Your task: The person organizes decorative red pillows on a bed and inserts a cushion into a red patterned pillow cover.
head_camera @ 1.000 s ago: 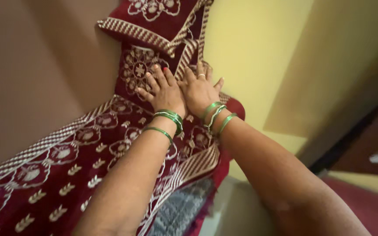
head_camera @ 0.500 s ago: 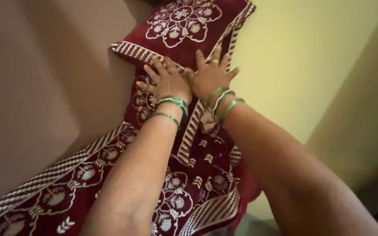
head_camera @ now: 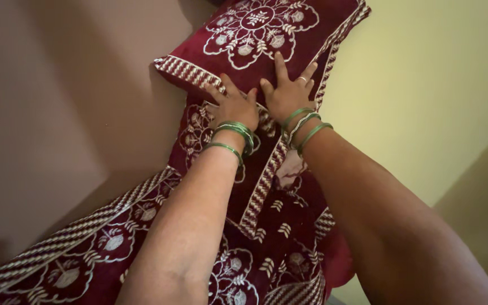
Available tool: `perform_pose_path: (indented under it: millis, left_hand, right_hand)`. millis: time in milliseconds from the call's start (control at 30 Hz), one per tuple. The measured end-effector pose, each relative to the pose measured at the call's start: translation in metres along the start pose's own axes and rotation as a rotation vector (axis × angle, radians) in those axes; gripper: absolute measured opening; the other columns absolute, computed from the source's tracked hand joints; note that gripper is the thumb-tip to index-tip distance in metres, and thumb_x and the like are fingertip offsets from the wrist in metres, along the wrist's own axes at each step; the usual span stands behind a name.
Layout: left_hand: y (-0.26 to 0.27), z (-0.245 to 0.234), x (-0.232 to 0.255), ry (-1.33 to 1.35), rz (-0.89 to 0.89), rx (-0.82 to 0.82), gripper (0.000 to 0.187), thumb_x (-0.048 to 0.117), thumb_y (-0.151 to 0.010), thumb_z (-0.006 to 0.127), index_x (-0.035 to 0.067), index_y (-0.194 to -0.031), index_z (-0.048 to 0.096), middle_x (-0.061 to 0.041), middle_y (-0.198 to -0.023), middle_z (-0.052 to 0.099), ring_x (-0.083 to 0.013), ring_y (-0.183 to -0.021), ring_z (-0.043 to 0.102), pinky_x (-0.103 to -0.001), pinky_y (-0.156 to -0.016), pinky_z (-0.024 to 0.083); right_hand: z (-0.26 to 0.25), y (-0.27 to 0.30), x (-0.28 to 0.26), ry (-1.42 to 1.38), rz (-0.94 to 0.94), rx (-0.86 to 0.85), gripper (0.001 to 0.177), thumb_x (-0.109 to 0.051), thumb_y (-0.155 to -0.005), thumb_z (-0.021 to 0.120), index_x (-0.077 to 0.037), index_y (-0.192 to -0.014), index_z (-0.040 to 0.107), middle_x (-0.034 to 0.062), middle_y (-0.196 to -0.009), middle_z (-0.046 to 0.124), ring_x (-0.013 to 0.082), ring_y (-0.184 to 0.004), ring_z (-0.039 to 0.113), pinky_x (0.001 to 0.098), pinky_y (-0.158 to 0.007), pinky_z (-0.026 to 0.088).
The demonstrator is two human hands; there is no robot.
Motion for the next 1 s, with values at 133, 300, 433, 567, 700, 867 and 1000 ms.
perform_pose_path:
  millis: [133,300,433,567,700,867,1000]
  left_hand:
    - [-0.016,0.01,0.002,0.032,0.025,0.085,0.086,0.057,-0.1,0.047,0.025,-0.164,0.0,-0.02,-0.169,-0.018,-0.0549,-0.15,0.015,-0.069,-0.111,0.036]
    - [-0.032,0.017,0.002,0.093,0.051,0.123,0.083,0.055,-0.101,0.05,0.029,-0.164,0.003,-0.019,-0.168,-0.023,-0.0626,-0.148,0.01,-0.067,-0.109,0.04]
    - [-0.037,0.014,0.003,0.19,0.019,0.105,0.086,0.052,-0.097,0.062,0.038,-0.163,0.009,-0.018,-0.166,-0.022,-0.0631,-0.148,0.007,-0.065,-0.11,0.039]
    - [-0.041,0.013,0.007,0.35,0.009,0.133,0.095,0.035,-0.088,0.077,0.034,-0.162,0.017,-0.021,-0.166,-0.025,-0.0644,-0.146,0.01,-0.059,-0.112,0.042]
    - [-0.041,0.012,0.012,0.337,-0.026,0.147,0.098,0.03,-0.084,0.081,0.033,-0.16,0.02,-0.021,-0.166,-0.024,-0.062,-0.146,0.014,-0.055,-0.111,0.046]
    - [-0.037,0.011,0.016,0.348,-0.059,0.14,0.1,0.028,-0.083,0.083,0.031,-0.162,0.022,-0.021,-0.167,-0.022,-0.0636,-0.147,0.011,-0.055,-0.109,0.047]
    - [-0.035,0.004,0.014,0.455,-0.086,0.139,0.102,0.032,-0.081,0.084,0.033,-0.161,0.021,-0.021,-0.165,-0.026,-0.0626,-0.147,0.005,-0.057,-0.113,0.04]
  right_hand:
    - [0.013,-0.021,0.013,-0.126,-0.138,0.113,0.082,-0.055,-0.096,0.065,-0.043,-0.163,0.019,0.0445,-0.156,-0.021,0.0658,-0.144,0.016,0.0539,-0.118,0.034]
    - [0.015,-0.037,0.023,-0.362,-0.303,0.222,0.096,-0.042,-0.083,0.083,-0.037,-0.16,0.027,0.0478,-0.153,-0.026,0.0556,-0.14,0.04,0.04,-0.121,0.039]
    - [0.011,-0.037,0.02,-0.402,-0.192,0.205,0.1,-0.031,-0.076,0.09,-0.037,-0.157,0.033,0.0438,-0.158,-0.02,0.0526,-0.14,0.042,0.0364,-0.115,0.043]
    - [0.019,-0.044,0.019,-0.375,-0.185,0.291,0.104,-0.02,-0.07,0.096,-0.034,-0.156,0.038,0.0463,-0.155,0.0,0.0535,-0.142,0.035,0.0377,-0.115,0.042]
    - [0.028,-0.054,0.025,-0.289,-0.277,0.392,0.106,-0.015,-0.068,0.097,-0.028,-0.157,0.043,0.0314,-0.14,0.052,0.0505,-0.14,0.043,0.041,-0.117,0.041]
    - [0.025,-0.051,0.02,-0.363,-0.173,0.381,0.104,-0.004,-0.064,0.092,-0.028,-0.153,0.045,0.0412,-0.143,0.037,0.0447,-0.128,0.053,0.0364,-0.109,0.047]
    - [0.016,-0.043,0.018,-0.404,-0.134,0.358,0.099,0.001,-0.063,0.086,-0.025,-0.151,0.048,0.0306,-0.137,0.046,0.0381,-0.116,0.062,0.033,-0.103,0.054]
Point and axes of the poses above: each hand's wrist, its own y-axis away from the middle knuckle, its own z-axis out of the palm, x = y × z, the point moved 1 cm from there along -y, towards the middle knuckle
